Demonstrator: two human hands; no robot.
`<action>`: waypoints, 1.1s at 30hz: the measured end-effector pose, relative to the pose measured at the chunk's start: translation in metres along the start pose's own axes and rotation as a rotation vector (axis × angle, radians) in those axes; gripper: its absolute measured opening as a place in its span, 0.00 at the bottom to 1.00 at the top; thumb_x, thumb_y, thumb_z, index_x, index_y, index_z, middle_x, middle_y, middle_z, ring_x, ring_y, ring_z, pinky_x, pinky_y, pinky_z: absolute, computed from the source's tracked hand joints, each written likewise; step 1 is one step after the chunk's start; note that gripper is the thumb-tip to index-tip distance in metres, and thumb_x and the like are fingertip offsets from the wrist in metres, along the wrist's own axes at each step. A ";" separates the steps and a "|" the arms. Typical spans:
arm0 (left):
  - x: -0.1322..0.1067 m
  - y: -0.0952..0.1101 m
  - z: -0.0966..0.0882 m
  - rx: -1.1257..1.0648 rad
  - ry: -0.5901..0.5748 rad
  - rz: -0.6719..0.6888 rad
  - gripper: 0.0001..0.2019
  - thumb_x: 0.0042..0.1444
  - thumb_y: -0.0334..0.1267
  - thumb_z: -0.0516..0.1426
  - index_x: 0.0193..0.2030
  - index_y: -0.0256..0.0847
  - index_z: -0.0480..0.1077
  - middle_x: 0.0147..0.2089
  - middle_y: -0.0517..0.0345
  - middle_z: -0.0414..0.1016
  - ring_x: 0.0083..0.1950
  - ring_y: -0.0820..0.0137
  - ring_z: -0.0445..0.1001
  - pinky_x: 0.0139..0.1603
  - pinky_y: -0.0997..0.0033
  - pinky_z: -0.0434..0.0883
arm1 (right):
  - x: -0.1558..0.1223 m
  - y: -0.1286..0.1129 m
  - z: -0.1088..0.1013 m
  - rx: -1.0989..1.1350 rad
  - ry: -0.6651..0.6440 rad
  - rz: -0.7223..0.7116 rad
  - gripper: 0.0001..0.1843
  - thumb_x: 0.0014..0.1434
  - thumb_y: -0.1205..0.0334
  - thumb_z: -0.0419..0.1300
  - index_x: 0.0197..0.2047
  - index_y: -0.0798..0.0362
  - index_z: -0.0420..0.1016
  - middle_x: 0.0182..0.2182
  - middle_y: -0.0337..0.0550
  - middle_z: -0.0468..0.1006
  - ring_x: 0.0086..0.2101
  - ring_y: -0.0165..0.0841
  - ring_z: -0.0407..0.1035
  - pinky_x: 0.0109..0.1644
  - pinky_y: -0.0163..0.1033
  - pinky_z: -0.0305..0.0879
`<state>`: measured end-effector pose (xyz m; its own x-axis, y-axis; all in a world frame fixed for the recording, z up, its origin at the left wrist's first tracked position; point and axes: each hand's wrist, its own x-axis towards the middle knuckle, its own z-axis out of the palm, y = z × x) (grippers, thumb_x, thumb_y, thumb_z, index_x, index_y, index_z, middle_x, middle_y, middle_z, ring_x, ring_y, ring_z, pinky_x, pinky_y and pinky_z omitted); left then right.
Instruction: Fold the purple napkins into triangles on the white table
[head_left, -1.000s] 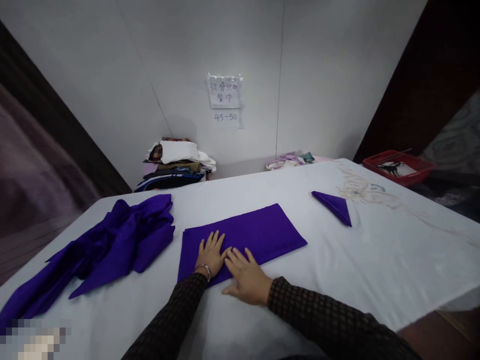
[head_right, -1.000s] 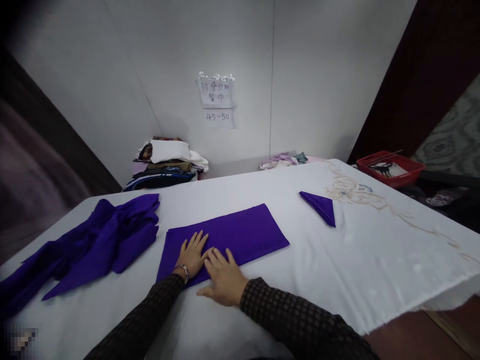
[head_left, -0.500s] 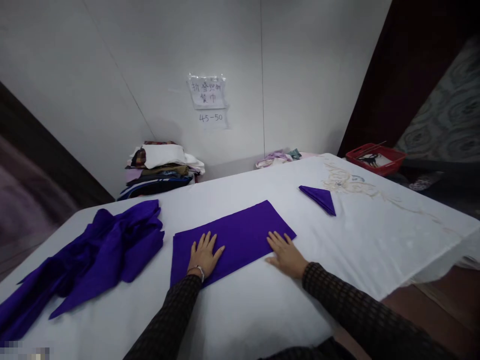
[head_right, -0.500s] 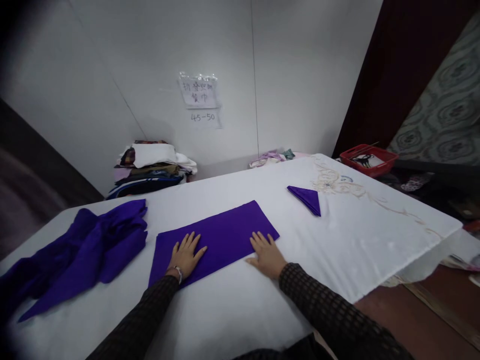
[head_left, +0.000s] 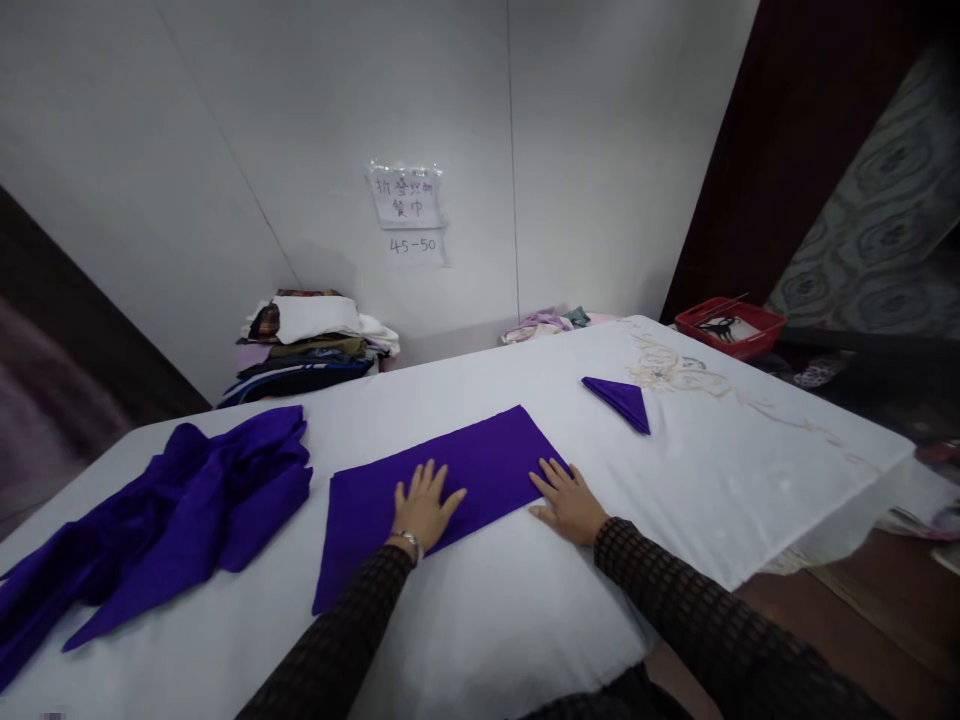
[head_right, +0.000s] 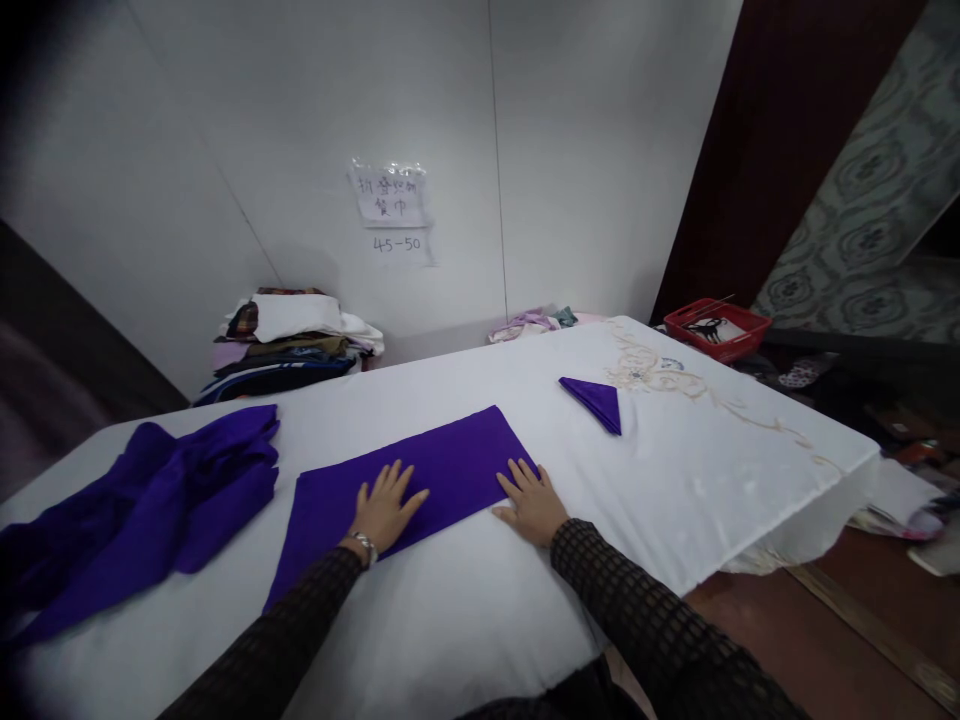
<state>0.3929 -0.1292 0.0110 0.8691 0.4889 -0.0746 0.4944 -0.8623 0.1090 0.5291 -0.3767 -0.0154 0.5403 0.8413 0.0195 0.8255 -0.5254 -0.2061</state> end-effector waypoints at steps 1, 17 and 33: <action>-0.003 0.018 0.000 -0.014 -0.001 0.075 0.32 0.61 0.57 0.42 0.68 0.44 0.52 0.72 0.52 0.42 0.72 0.58 0.40 0.67 0.43 0.42 | 0.000 0.000 0.000 0.000 0.001 0.001 0.38 0.62 0.37 0.38 0.68 0.52 0.51 0.67 0.52 0.45 0.65 0.45 0.38 0.65 0.57 0.35; -0.044 0.012 0.027 0.064 -0.023 -0.062 0.35 0.59 0.59 0.39 0.69 0.41 0.48 0.72 0.53 0.41 0.72 0.57 0.38 0.67 0.43 0.41 | 0.001 0.001 -0.001 0.026 0.002 0.009 0.40 0.62 0.35 0.37 0.68 0.52 0.51 0.67 0.53 0.46 0.65 0.45 0.39 0.65 0.57 0.33; -0.106 -0.133 0.019 0.131 0.021 -0.521 0.34 0.60 0.53 0.35 0.69 0.36 0.48 0.72 0.51 0.40 0.71 0.57 0.41 0.63 0.41 0.46 | 0.001 0.003 -0.006 0.021 -0.034 0.012 0.38 0.63 0.37 0.39 0.68 0.52 0.51 0.67 0.54 0.46 0.65 0.45 0.38 0.64 0.58 0.34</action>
<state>0.2347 -0.0690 -0.0143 0.5098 0.8578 -0.0654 0.8559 -0.5135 -0.0622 0.5328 -0.3781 -0.0104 0.5437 0.8391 -0.0159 0.8155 -0.5327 -0.2262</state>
